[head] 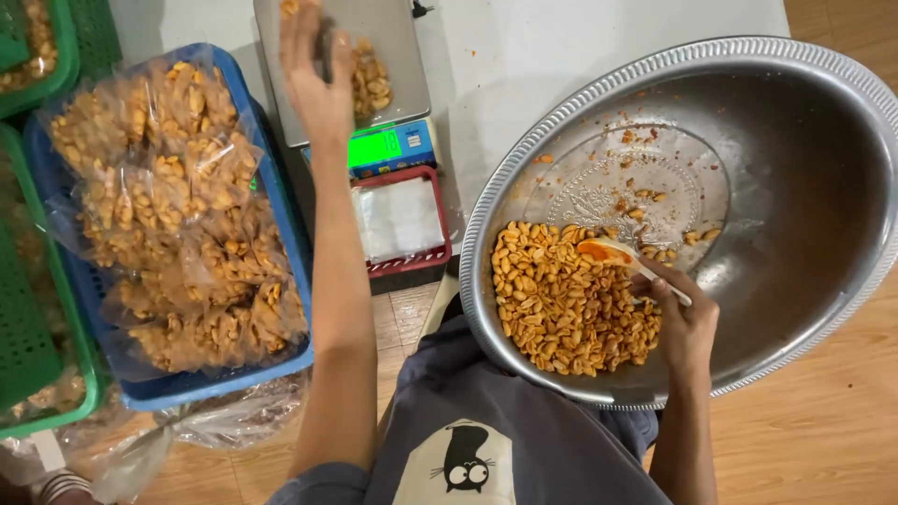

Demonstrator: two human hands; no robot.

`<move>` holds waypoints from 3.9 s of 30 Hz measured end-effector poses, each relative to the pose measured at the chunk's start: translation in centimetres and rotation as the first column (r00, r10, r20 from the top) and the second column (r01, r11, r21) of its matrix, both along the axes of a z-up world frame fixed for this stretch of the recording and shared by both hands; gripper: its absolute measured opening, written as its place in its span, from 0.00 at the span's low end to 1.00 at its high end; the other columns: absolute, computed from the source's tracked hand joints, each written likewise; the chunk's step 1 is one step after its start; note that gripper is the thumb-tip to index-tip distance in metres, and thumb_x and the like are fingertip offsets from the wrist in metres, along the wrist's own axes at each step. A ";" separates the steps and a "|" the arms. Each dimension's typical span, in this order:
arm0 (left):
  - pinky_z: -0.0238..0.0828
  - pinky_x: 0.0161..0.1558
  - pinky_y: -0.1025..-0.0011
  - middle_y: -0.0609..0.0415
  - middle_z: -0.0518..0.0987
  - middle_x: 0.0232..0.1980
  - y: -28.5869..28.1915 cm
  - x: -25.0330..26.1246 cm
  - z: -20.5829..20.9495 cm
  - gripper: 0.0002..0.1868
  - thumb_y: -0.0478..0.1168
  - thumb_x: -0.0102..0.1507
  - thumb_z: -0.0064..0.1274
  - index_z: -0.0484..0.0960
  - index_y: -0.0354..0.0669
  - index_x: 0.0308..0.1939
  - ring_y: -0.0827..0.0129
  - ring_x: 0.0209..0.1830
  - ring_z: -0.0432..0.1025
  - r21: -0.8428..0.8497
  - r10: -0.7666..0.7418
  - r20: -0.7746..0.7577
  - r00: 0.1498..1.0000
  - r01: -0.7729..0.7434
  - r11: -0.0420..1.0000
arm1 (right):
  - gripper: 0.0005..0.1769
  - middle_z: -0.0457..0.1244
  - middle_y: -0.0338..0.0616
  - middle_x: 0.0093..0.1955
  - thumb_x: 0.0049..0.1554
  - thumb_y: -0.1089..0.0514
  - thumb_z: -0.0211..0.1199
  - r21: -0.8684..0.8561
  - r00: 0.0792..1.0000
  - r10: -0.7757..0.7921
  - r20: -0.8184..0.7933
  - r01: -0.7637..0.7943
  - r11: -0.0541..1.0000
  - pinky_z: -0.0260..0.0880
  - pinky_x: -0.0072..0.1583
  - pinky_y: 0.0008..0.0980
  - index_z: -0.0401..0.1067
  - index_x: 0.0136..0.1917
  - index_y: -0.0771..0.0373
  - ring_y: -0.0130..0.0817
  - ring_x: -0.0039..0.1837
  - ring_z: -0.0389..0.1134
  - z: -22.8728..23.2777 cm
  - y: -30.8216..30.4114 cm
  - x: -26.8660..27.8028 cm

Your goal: Scooping snacks from a large metal bowl into small plastic bags, weighing them on a digital scale, and placing the filled bags into a storage crate.

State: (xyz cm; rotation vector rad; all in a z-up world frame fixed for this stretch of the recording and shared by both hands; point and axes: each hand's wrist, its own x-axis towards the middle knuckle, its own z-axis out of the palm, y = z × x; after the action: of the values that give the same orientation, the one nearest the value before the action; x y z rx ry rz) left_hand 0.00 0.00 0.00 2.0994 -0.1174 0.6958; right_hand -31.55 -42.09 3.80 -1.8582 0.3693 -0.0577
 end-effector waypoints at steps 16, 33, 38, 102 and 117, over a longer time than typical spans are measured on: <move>0.80 0.59 0.69 0.49 0.83 0.45 -13.5 -19.4 12.1 0.06 0.28 0.65 0.56 0.82 0.41 0.35 0.66 0.48 0.80 -0.514 -0.757 -0.112 0.644 0.614 0.599 | 0.17 0.67 0.58 0.43 0.75 0.61 0.49 0.200 0.966 -0.258 -0.013 0.256 0.946 0.82 0.49 0.39 0.70 0.65 0.78 0.44 0.39 0.72 3.8 0.8 1.4; 0.48 0.11 0.79 0.66 0.64 0.16 -10.7 -16.2 13.3 0.25 0.56 0.72 0.36 0.84 0.45 0.43 0.78 0.09 0.55 -0.601 -0.510 -0.487 0.709 0.151 0.785 | 0.24 0.58 0.86 0.58 0.78 0.61 0.38 0.145 0.813 -0.117 0.571 0.040 0.989 0.76 0.65 0.66 0.55 0.75 0.87 0.72 0.56 0.67 2.7 -1.5 -0.6; 0.56 0.65 0.56 0.58 0.78 0.58 -4.0 -5.9 6.4 0.19 0.57 0.62 0.50 0.88 0.53 0.29 0.61 0.65 0.66 -0.313 0.059 -0.388 0.920 -0.192 0.930 | 0.27 0.65 0.61 0.57 0.78 0.48 0.48 0.200 0.862 -0.310 0.402 0.247 0.948 0.82 0.64 0.42 0.66 0.76 0.74 0.48 0.56 0.72 2.8 -1.3 -2.2; 0.75 0.60 0.68 0.52 0.81 0.57 -6.0 -6.3 6.4 0.06 0.33 0.66 0.57 0.86 0.37 0.45 0.65 0.57 0.76 -0.608 -0.184 0.040 0.982 0.170 0.776 | 0.28 0.66 0.49 0.47 0.70 0.41 0.60 0.403 0.881 -0.453 0.134 0.370 0.837 0.79 0.51 0.28 0.72 0.70 0.65 0.33 0.46 0.70 -1.7 -2.9 -4.6; 0.78 0.34 0.55 0.55 0.86 0.39 8.4 -6.8 14.2 0.14 0.35 0.59 0.43 0.84 0.54 0.26 0.58 0.40 0.81 -0.907 0.470 -0.083 0.879 -0.263 0.330 | 0.36 0.63 0.46 0.64 0.74 0.30 0.54 0.581 0.997 0.013 -0.071 0.031 0.814 0.71 0.66 0.45 0.61 0.86 0.49 0.39 0.60 0.67 -23.5 -16.6 2.4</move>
State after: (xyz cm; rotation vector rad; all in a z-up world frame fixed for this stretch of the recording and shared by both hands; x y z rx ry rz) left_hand -6.83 8.38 14.20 0.9455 0.5683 0.9559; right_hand -29.18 -58.70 -19.71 -1.2466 0.3932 0.1083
